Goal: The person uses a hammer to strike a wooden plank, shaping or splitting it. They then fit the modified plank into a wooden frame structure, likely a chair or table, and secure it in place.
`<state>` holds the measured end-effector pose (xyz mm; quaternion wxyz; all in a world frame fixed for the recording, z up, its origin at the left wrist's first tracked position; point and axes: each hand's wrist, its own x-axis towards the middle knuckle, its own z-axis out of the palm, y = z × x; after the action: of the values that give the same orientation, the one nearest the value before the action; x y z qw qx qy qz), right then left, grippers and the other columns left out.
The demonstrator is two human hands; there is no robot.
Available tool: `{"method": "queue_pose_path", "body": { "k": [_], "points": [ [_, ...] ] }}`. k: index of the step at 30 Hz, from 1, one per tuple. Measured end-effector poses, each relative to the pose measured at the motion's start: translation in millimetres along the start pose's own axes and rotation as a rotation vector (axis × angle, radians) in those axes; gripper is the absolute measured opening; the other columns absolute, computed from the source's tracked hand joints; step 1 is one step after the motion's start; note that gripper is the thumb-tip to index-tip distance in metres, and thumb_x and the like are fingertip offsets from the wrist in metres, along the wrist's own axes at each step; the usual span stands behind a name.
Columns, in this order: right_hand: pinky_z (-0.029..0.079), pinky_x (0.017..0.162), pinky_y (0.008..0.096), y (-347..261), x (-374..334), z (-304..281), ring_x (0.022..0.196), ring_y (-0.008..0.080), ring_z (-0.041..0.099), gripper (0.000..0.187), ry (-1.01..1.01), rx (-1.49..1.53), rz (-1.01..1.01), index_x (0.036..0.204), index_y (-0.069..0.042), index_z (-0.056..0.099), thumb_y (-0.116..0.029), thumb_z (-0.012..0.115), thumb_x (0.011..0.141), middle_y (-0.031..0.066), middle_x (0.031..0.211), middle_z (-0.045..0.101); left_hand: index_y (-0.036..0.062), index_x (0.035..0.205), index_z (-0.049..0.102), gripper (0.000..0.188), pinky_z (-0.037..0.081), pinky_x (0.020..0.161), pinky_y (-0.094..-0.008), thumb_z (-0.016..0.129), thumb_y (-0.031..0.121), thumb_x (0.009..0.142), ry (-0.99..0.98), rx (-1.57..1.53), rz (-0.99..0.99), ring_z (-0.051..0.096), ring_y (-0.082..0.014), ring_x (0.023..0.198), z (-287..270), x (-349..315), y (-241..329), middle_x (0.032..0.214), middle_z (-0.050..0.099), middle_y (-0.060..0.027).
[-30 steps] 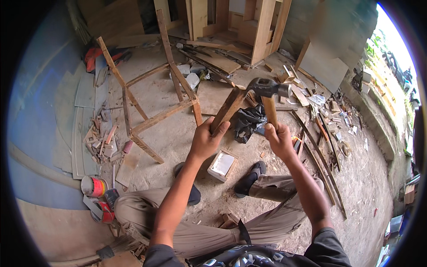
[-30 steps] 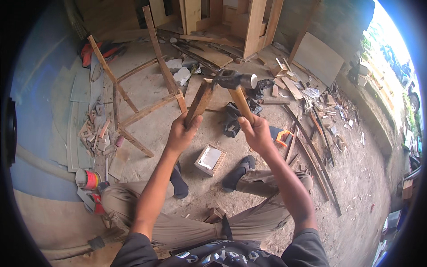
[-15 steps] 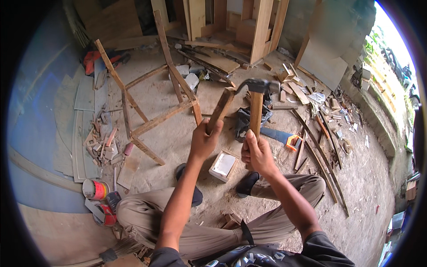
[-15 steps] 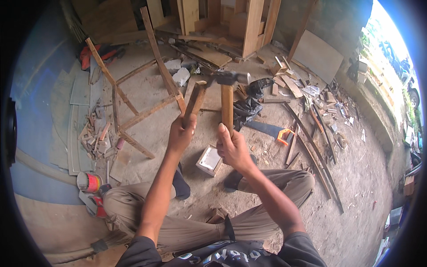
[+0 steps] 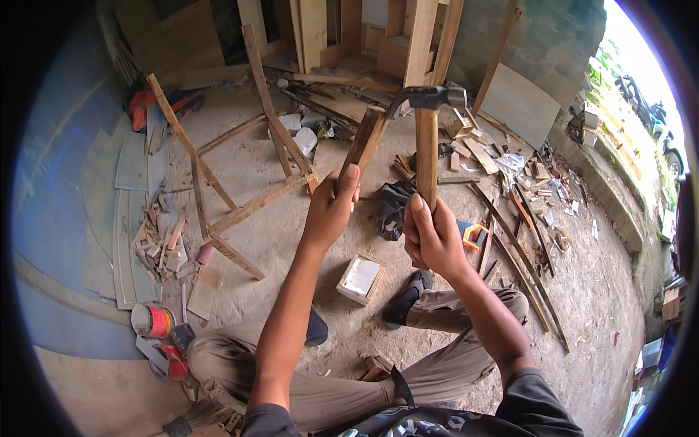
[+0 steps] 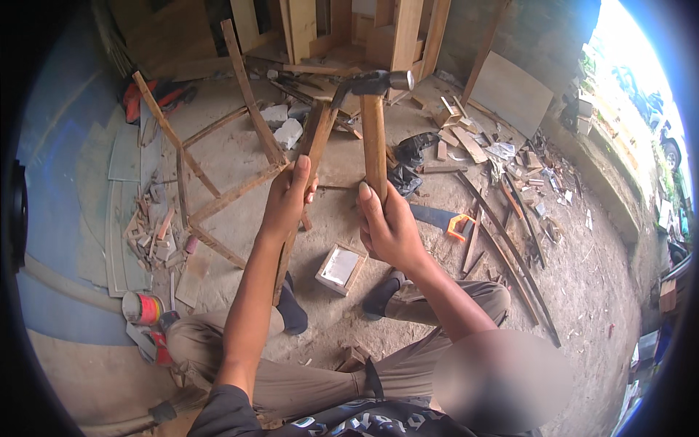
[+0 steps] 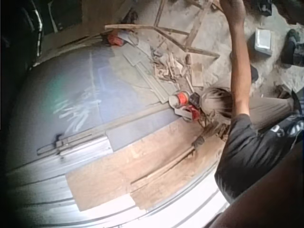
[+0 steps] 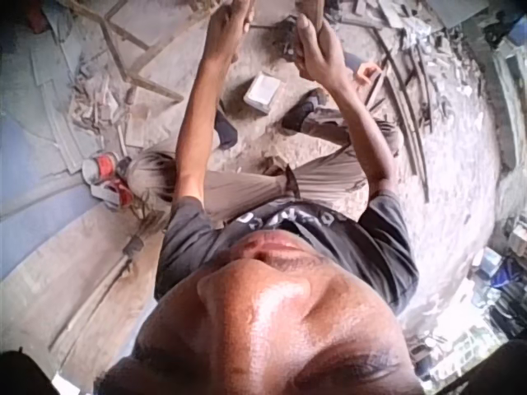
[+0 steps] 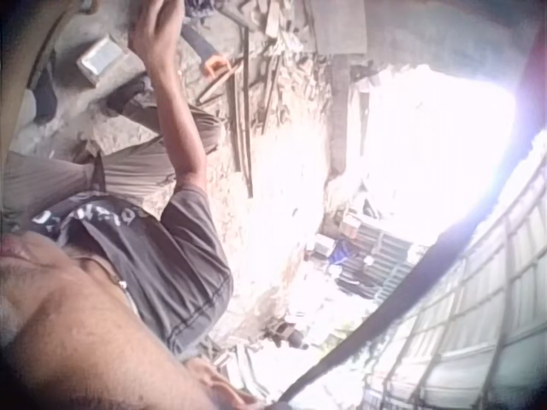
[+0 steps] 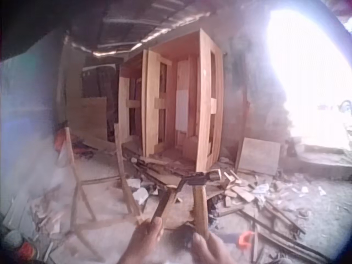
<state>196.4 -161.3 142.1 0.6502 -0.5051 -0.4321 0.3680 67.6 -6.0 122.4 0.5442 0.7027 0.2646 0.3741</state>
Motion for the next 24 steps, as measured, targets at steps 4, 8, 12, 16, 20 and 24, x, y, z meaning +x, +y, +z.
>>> {"method": "queue_pose_path", "body": {
  "k": [4, 8, 12, 16, 20, 24],
  "points": [
    [0.03, 0.039, 0.0212, -16.1, 9.6, -0.4, 0.047, 0.002, 0.033, 0.026, 0.001, 0.01, -0.05, 0.099, -0.007, 0.044, -0.032, 0.045, 0.104, -0.0047, 0.064, 0.039, 0.0074, 0.072, 0.051, 0.065, 0.037, 0.057, -0.0225, 0.043, 0.068, 0.093, 0.03, -0.024, -0.019, 0.045, -0.0071, 0.06, 2.8, 6.9, 22.7, 0.066, 0.049, 0.0012],
    [0.029, 0.038, 0.0201, -33.5, 10.1, -5.3, 0.047, 0.0014, 0.032, 0.026, -0.001, 0.022, -0.062, 0.102, -0.006, 0.045, -0.032, 0.046, 0.104, -0.005, 0.064, 0.038, 0.0044, 0.083, 0.058, 0.061, 0.041, 0.061, -0.0236, 0.048, 0.064, 0.094, -0.061, -0.132, -0.033, 0.05, -0.0083, 0.064, -1.3, 10.1, 33.6, 0.071, 0.054, 0.0],
    [0.027, 0.038, 0.0186, -50.2, 0.7, -17.2, 0.047, 0.001, 0.03, 0.029, -0.032, 0.036, -0.01, 0.103, -0.005, 0.047, -0.033, 0.049, 0.103, -0.0054, 0.064, 0.038, 0.0019, 0.09, 0.061, 0.056, 0.043, 0.062, -0.0232, 0.05, 0.056, 0.097, -0.208, -0.328, -0.014, 0.052, -0.009, 0.067, 2.0, -0.3, 44.9, 0.076, 0.055, -0.0003],
    [0.028, 0.038, 0.0186, -63.0, -5.7, -23.8, 0.046, 0.0009, 0.031, 0.028, -0.085, -0.004, 0.021, 0.105, -0.005, 0.048, -0.033, 0.05, 0.102, -0.0068, 0.065, 0.038, 0.0006, 0.105, 0.059, 0.049, 0.046, 0.066, -0.024, 0.053, 0.049, 0.098, -0.304, -0.404, 0.071, 0.055, -0.01, 0.072, 5.3, -3.2, 27.3, 0.085, 0.057, -0.0021],
    [0.032, 0.041, 0.0187, -41.4, -9.4, -17.3, 0.05, 0.0015, 0.039, 0.026, -0.083, 0.032, 0.076, 0.105, -0.006, 0.05, -0.032, 0.05, 0.102, -0.0065, 0.067, 0.044, 0.0018, 0.105, 0.056, 0.043, 0.043, 0.058, -0.0217, 0.05, 0.045, 0.1, -0.183, -0.558, 0.099, 0.052, -0.0079, 0.063, 20.4, -22.7, -1.8, 0.085, 0.056, -0.0023],
    [0.036, 0.044, 0.0216, -2.6, -20.4, -8.6, 0.052, 0.0029, 0.042, 0.027, 0.022, -0.019, 0.034, 0.103, -0.005, 0.051, -0.032, 0.05, 0.102, -0.0056, 0.066, 0.046, 0.0013, 0.103, 0.055, 0.044, 0.041, 0.056, -0.0208, 0.048, 0.044, 0.101, -0.052, -0.56, -0.033, 0.05, -0.0071, 0.06, 43.7, -50.1, -18.3, 0.083, 0.054, -0.0025]
  ]
}}
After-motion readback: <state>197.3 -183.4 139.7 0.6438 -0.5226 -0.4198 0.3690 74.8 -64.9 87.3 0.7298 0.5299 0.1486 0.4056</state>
